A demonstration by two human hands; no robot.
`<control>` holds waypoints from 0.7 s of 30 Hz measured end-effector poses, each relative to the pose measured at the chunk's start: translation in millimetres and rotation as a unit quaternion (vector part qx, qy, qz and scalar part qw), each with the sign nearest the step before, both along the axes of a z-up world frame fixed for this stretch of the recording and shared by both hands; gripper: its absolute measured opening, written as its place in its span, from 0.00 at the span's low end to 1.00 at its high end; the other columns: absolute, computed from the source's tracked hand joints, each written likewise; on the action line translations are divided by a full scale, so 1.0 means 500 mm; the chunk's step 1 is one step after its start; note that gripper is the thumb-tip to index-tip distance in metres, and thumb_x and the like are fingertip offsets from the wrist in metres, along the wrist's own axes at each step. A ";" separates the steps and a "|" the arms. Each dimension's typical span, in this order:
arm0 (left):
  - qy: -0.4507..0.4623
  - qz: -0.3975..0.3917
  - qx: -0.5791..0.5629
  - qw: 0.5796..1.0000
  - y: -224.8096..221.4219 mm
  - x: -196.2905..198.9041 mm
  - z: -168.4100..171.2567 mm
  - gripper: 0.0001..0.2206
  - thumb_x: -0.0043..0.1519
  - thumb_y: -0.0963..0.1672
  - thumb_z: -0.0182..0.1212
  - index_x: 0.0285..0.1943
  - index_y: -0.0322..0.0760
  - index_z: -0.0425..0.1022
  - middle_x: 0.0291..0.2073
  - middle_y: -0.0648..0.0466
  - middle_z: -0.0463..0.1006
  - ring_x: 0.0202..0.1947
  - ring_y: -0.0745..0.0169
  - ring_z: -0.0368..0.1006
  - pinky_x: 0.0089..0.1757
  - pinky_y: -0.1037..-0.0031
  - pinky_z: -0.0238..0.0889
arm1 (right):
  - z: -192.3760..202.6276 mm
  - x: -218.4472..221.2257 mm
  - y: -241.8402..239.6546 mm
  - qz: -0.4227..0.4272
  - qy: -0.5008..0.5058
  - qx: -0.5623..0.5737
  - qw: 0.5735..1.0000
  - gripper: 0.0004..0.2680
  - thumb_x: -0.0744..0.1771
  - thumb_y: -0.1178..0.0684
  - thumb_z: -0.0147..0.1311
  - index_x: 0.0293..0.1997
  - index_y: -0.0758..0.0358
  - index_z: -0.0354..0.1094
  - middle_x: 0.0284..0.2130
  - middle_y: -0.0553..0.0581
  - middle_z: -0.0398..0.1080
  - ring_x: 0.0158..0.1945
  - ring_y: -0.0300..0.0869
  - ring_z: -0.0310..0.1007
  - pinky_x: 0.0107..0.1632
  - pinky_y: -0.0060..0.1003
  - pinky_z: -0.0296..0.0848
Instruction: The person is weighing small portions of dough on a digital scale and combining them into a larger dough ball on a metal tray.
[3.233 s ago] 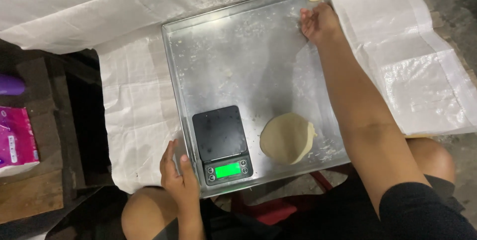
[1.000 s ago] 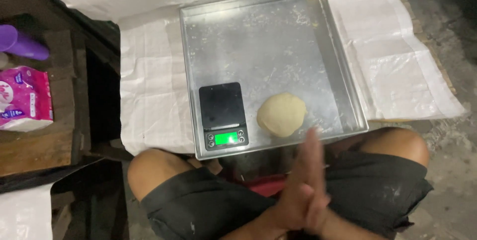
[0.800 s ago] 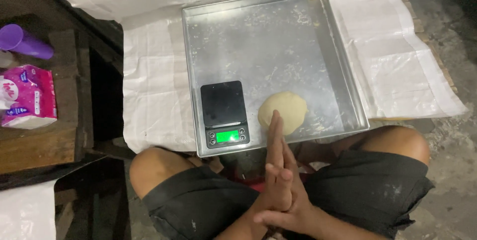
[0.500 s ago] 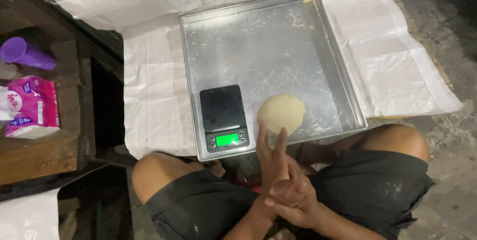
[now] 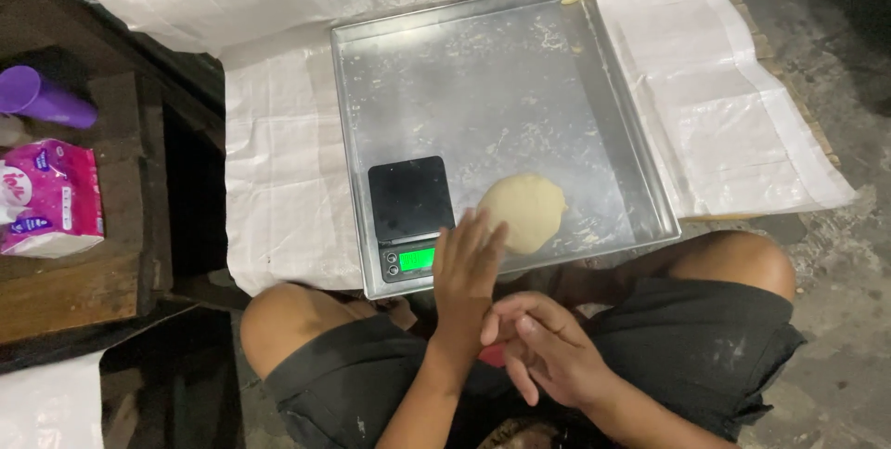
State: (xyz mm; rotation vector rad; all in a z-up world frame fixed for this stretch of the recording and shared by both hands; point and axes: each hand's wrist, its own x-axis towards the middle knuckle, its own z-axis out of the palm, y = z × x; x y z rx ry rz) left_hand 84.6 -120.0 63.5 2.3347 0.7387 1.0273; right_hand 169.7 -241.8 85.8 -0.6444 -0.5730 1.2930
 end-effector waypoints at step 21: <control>0.306 -0.112 0.133 0.936 0.005 0.052 -0.099 0.08 0.58 0.45 0.50 0.33 0.42 0.76 0.21 0.55 0.74 0.18 0.52 0.72 0.25 0.60 0.54 | -0.044 0.117 0.063 -0.133 0.007 -0.257 0.957 0.15 0.72 0.50 0.39 0.69 0.58 0.56 0.44 0.63 0.75 0.14 0.35 0.63 0.16 0.31 0.66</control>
